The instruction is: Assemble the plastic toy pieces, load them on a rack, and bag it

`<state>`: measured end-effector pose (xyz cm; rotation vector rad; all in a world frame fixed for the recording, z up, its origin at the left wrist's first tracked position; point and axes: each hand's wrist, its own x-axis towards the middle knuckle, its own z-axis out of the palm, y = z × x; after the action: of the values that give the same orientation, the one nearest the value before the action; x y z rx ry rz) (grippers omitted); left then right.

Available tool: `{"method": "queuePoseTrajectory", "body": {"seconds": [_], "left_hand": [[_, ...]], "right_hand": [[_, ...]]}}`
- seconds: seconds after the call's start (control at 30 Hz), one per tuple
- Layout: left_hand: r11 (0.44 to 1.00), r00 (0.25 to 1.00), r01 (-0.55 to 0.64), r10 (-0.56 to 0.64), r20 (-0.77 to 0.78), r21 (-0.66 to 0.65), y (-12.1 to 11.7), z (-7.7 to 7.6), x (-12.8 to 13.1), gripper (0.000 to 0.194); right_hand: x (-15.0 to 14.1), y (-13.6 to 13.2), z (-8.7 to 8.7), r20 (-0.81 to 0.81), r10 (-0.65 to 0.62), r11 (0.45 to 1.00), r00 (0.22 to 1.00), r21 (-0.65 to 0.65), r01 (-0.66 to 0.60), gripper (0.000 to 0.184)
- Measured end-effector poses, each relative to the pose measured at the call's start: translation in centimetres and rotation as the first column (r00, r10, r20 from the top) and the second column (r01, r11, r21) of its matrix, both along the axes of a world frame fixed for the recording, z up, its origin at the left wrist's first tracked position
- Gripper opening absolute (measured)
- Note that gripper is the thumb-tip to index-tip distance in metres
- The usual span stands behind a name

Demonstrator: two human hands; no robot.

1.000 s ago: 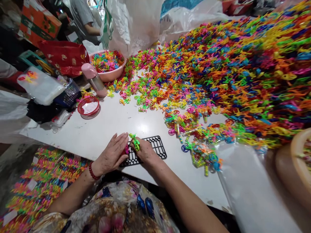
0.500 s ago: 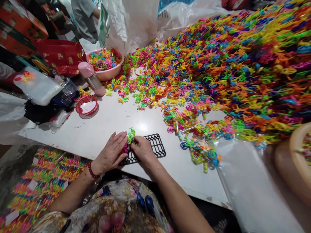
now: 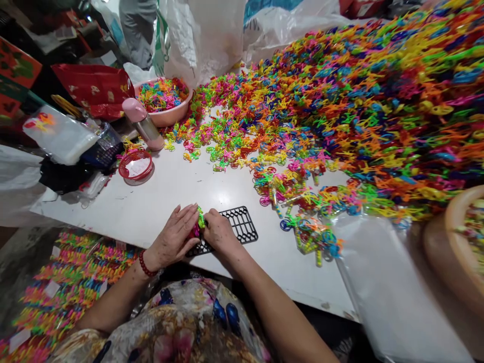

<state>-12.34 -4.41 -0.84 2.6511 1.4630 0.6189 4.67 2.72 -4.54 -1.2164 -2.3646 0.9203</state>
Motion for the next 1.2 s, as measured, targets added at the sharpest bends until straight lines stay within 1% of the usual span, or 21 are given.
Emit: {"method": "queuePoseTrajectory", "body": {"seconds": [0.17,0.23,0.3,0.4,0.5,0.57,0.63,0.73,0.8,0.83,0.9,0.97,1.0,1.03,1.1,1.17,1.2], "left_hand": [[1.0,1.0,-0.008,0.008,-0.007,0.011,0.0,0.1,0.1,0.073],[1.0,1.0,-0.009,0.009,-0.005,0.01,0.0,0.1,0.1,0.073],[1.0,1.0,-0.007,0.007,-0.004,0.007,0.0,0.1,0.1,0.073],[1.0,1.0,-0.005,0.005,-0.005,0.005,0.1,0.0,0.0,0.073],[1.0,1.0,-0.004,0.004,-0.004,0.014,0.1,0.0,-0.1,0.073],[1.0,1.0,-0.003,0.003,-0.003,0.021,0.1,-0.1,-0.1,0.073],[1.0,1.0,-0.001,0.002,-0.006,0.025,0.1,-0.1,-0.1,0.074],[1.0,1.0,-0.006,0.006,-0.01,0.026,0.2,0.0,0.0,0.073],[1.0,1.0,-0.008,0.009,-0.008,0.027,0.2,0.0,-0.1,0.073],[1.0,1.0,-0.006,0.006,-0.005,0.026,0.3,0.0,-0.1,0.073],[1.0,1.0,0.006,-0.006,-0.001,0.02,0.3,0.0,-0.3,0.074],[1.0,1.0,0.019,-0.019,-0.004,0.014,0.4,0.0,-0.5,0.075],[1.0,1.0,0.023,-0.023,-0.006,0.012,0.4,0.0,-0.5,0.075],[1.0,1.0,0.025,-0.025,-0.008,0.012,0.4,0.0,-0.6,0.075],[1.0,1.0,0.026,-0.026,-0.004,0.012,0.4,0.0,-0.6,0.075],[1.0,1.0,0.026,-0.026,0.009,0.016,0.3,0.0,-0.6,0.075],[0.999,0.999,0.026,-0.027,0.017,0.018,0.3,0.0,-0.6,0.075]], "right_hand": [[0.3,-0.2,-0.2,-0.087,0.016,1.0,0.996,-0.006,-0.016,0.016],[0.5,-0.3,-0.4,-0.088,0.029,1.0,0.996,-0.002,-0.03,0.016],[0.7,-0.2,-0.4,-0.039,0.059,0.998,0.997,0.011,-0.059,0.014],[0.8,0.0,-0.2,0.068,0.146,0.989,0.987,0.029,-0.148,0.01],[0.6,0.4,0.1,0.165,0.21,0.974,0.964,0.044,-0.22,0.016],[0.5,0.6,0.3,0.193,0.222,0.972,0.956,0.04,-0.233,0.024],[0.4,0.7,0.3,0.205,0.217,0.974,0.954,0.028,-0.227,0.028],[0.4,0.4,0.4,0.194,0.17,0.983,0.966,0.038,-0.18,0.021],[0.5,0.2,0.3,0.107,0.108,0.993,0.988,0.028,-0.111,0.016],[0.7,0.3,0.3,0.04,0.052,0.999,0.998,0.003,-0.052,0.014],[1.4,0.7,0.2,-0.076,-0.112,0.991,0.991,-0.079,0.106,0.01],[2.6,1.5,0.1,-0.103,-0.276,0.956,0.956,-0.132,0.262,0.011],[3.3,1.9,0.1,-0.082,-0.325,0.942,0.942,-0.117,0.315,0.015],[4.0,2.3,0.1,-0.049,-0.347,0.937,0.937,-0.07,0.343,0.019],[5.2,2.7,0.4,0.023,-0.371,0.925,0.928,0.096,0.367,0.023],[5.5,2.3,0.9,0.06,-0.399,0.89,0.915,0.266,0.371,0.025],[5.3,1.7,1.2,0.056,-0.394,0.877,0.917,0.322,0.357,0.025]]}}
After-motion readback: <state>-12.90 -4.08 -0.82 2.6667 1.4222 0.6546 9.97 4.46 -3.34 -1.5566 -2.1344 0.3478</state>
